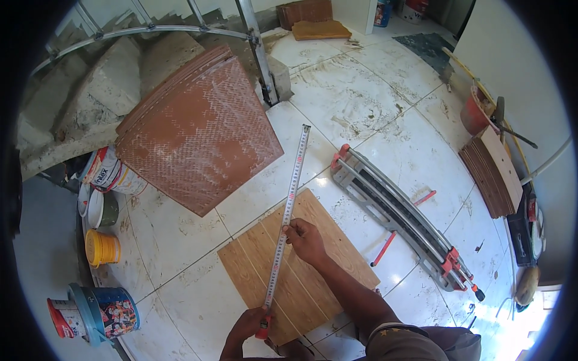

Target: Measuring concrete stairs and floor tiles using a tape measure.

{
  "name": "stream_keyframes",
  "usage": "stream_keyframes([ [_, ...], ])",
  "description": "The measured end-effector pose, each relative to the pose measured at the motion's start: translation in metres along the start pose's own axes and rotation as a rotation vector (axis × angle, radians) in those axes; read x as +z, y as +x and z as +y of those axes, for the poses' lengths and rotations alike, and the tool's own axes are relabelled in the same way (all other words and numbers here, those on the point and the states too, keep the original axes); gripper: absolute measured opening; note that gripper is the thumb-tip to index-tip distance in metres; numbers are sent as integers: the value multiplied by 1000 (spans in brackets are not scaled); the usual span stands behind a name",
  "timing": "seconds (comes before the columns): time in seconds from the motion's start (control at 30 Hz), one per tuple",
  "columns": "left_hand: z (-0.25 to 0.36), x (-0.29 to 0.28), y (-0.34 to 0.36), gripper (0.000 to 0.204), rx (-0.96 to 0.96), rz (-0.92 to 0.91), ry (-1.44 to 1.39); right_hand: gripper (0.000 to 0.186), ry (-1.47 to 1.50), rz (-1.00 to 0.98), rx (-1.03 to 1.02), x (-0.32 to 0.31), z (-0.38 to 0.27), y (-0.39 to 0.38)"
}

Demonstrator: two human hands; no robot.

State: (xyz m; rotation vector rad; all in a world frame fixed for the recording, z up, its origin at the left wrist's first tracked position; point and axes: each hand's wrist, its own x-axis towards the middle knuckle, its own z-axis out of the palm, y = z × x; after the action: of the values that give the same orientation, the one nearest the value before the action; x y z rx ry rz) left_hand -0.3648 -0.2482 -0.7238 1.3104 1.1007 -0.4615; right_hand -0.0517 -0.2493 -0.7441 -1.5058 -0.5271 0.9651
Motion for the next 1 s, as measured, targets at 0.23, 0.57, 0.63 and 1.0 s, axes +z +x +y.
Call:
stream_keyframes([
  [0.23,7,1,-3,55,-3,18,-33,21,10,11,6,3,10,1],
  [0.57,4,-3,5,55,-30,-51,-1,22,-101,24,27,0,10,-3],
  [0.63,7,-3,3,55,-30,-41,27,21,-114,26,38,1,8,-3],
  [1.0,-25,-20,19,60,-58,-213,56,24,-127,129,-26,-4,12,-3],
])
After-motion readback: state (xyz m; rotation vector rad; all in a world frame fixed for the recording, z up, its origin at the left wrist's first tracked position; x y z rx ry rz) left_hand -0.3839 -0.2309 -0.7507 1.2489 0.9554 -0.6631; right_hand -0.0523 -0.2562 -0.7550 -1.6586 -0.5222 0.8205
